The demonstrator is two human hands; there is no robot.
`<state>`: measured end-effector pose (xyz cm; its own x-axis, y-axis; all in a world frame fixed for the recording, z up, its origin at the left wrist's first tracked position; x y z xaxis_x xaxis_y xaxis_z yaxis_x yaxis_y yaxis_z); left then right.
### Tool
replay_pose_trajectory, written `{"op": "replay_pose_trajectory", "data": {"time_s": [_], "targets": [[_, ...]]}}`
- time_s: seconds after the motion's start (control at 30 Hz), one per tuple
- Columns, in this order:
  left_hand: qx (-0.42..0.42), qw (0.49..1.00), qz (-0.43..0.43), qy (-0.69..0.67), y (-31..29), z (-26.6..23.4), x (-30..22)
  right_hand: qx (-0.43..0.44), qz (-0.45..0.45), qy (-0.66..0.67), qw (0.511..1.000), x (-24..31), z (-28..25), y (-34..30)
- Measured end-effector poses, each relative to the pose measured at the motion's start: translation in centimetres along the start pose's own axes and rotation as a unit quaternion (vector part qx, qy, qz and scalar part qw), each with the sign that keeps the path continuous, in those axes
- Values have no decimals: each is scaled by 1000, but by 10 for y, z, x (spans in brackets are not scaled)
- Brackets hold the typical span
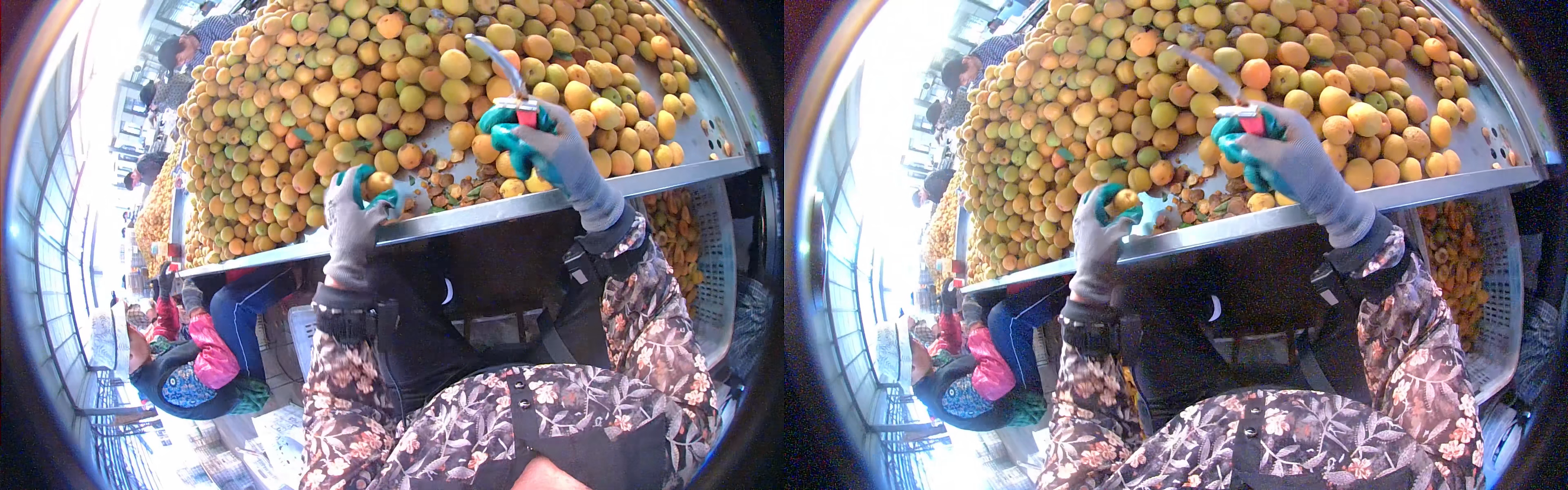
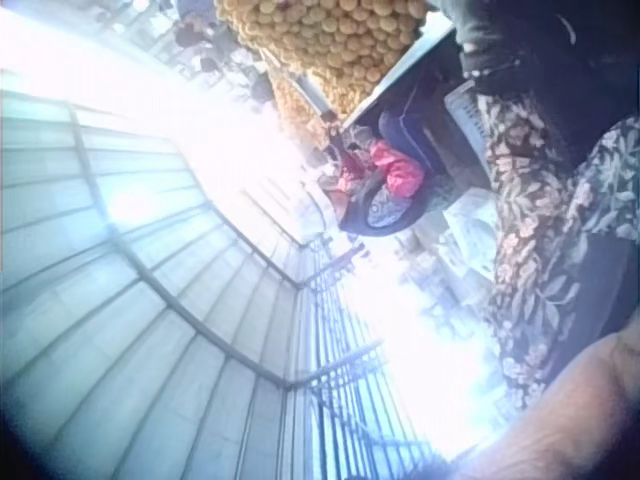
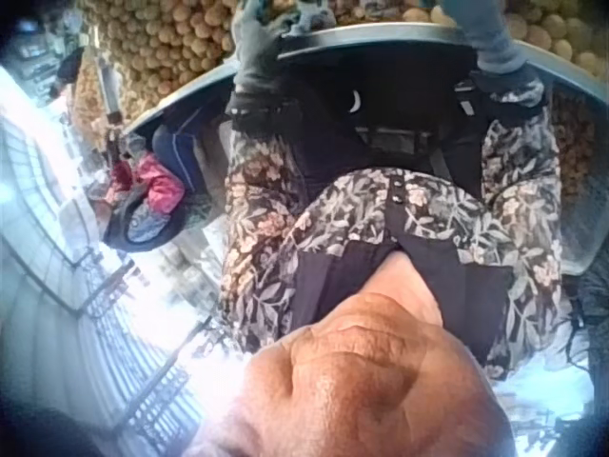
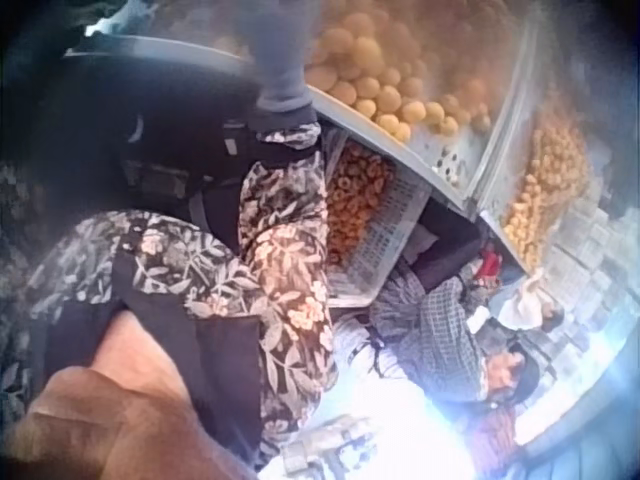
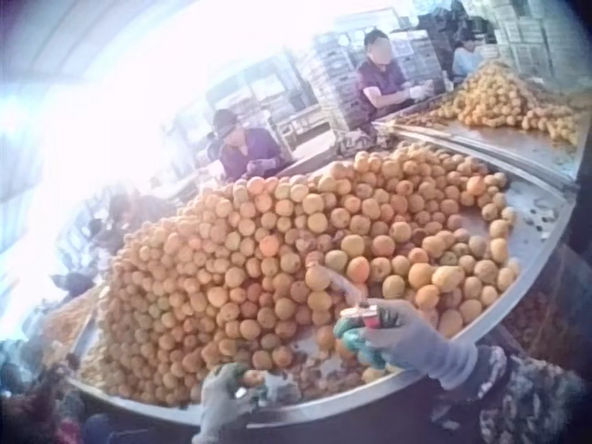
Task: The person processes apricots by picking them up one at a time, cutting them open with a handheld tool, and removing the pits. They drop the fruit into a basket and the pits onto the table before repeating the process.
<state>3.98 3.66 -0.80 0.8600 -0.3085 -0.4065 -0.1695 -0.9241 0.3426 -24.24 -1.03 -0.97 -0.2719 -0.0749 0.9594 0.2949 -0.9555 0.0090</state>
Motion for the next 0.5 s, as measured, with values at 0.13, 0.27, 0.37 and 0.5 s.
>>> {"op": "replay_pose_trajectory", "data": {"time_s": [0.13,0.27,0.37,0.5], "targets": [[-78,810,-13,-581,29,21,-74,49,8,-133,990,7,3,-5],[-45,759,-11,-649,45,42,-100,16,-74,-287,955,11,-1,-7],[-2,697,-29,-716,53,53,-108,-5,-85,-283,955,19,1,-8],[-3,734,-10,-679,56,62,-105,-10,-70,-315,946,16,9,1]]}}
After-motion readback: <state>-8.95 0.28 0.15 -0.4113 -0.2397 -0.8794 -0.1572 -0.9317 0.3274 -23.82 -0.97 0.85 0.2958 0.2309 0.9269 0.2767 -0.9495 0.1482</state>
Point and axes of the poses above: each hand's wrist, its own y-axis towards the middle knuckle, its own z-axis out of the palm, x = y × z, the point moved 5 cm from there along y, towards the middle knuckle, and after that the axes turned 14 degrees about z, right-handed, at the moved point
